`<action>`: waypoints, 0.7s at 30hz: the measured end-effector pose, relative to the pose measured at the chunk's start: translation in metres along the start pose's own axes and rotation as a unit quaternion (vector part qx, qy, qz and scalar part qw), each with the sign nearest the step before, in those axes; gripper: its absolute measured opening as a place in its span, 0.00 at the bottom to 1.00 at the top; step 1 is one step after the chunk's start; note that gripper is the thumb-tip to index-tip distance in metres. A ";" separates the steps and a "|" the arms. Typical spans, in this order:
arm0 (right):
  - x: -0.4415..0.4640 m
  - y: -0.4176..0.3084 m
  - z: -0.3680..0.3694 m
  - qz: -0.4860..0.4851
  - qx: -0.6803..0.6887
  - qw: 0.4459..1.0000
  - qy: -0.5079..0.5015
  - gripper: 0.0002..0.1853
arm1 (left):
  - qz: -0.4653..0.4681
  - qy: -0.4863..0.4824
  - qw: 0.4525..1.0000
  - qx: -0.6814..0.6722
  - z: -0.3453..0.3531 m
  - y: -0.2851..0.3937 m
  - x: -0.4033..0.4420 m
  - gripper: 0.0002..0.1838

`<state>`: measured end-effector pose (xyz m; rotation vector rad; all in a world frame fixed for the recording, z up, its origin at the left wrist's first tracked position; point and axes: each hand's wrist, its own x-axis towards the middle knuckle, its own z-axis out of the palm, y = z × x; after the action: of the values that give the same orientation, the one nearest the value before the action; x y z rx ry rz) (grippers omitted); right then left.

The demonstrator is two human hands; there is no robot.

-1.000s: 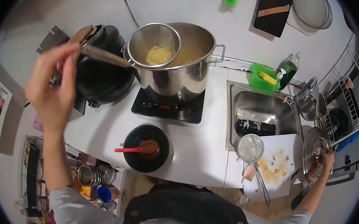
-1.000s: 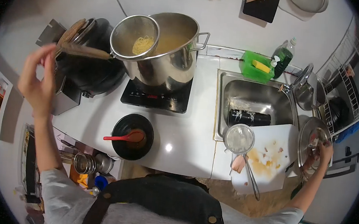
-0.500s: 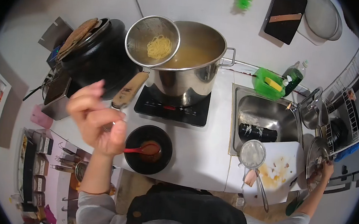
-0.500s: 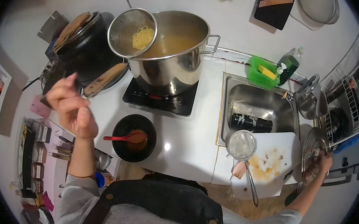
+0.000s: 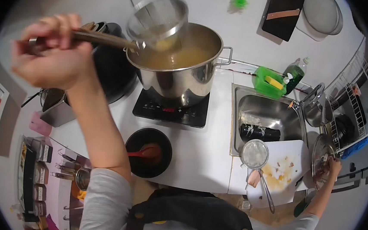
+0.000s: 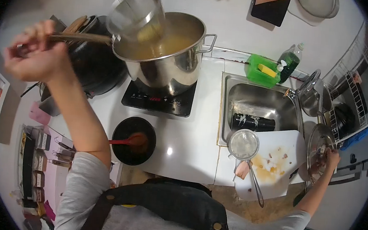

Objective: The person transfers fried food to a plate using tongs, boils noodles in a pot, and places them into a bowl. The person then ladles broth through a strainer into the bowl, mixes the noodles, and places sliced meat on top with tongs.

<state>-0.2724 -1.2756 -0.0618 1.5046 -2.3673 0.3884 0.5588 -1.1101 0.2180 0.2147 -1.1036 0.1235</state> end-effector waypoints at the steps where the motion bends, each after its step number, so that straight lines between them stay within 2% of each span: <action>1: -0.001 -0.002 -0.001 0.026 0.018 0.999 0.008 0.24 | 0.000 -0.043 0.999 -0.015 0.001 0.012 0.017 0.21; 2: -0.001 0.002 0.003 0.030 0.014 0.999 0.025 0.24 | -0.001 -0.085 0.996 -0.029 0.002 0.018 0.023 0.19; 4: 0.003 0.007 0.009 0.037 0.009 0.997 0.061 0.24 | -0.009 -0.065 0.998 -0.004 0.002 0.001 0.015 0.17; 7: 0.003 -0.009 -0.010 0.093 0.005 0.992 -0.085 0.32 | -0.049 -0.010 0.996 0.078 0.007 -0.030 -0.020 0.16; 8: 0.004 -0.009 -0.012 0.077 0.004 0.994 -0.083 0.32 | -0.081 -0.008 0.993 0.082 0.008 -0.034 -0.027 0.15; 10: 0.004 -0.006 -0.014 0.047 0.000 0.996 -0.081 0.33 | -0.006 -0.002 0.990 0.140 0.007 -0.028 -0.017 0.16; 11: 0.003 -0.007 -0.017 0.042 0.001 0.997 -0.064 0.35 | 0.031 0.000 0.985 0.170 0.007 -0.024 -0.008 0.17; 14: -0.003 -0.025 -0.036 0.070 -0.071 0.994 -0.046 0.36 | 0.000 -0.054 0.998 0.021 -0.008 -0.009 0.017 0.15; 15: -0.004 -0.031 -0.042 0.063 -0.081 0.993 -0.052 0.35 | 0.007 -0.027 0.996 0.081 -0.008 -0.017 0.010 0.15; 17: 0.004 -0.043 -0.039 0.045 -0.090 0.994 0.044 0.32 | 0.024 0.024 0.979 0.199 -0.006 -0.042 -0.010 0.16; 18: -0.009 -0.081 -0.057 0.007 -0.080 0.992 0.098 0.28 | 0.011 0.009 0.983 0.182 -0.010 -0.046 -0.015 0.16; 19: -0.023 -0.123 -0.067 -0.111 0.015 0.972 0.208 0.23 | 0.000 -0.007 0.987 0.163 -0.013 -0.050 -0.018 0.16; 20: -0.068 -0.197 -0.103 -0.197 0.136 0.945 0.222 0.22 | -0.012 -0.025 0.989 0.142 -0.016 -0.054 -0.018 0.17; 21: -0.135 -0.277 -0.146 -0.232 0.351 0.898 0.126 0.23 | -0.018 -0.024 0.994 0.104 -0.024 -0.059 -0.008 0.18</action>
<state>0.0504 -1.2222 0.0359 2.0834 -1.6449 1.3154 0.5879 -1.1614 0.1940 0.4251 -1.1336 0.2019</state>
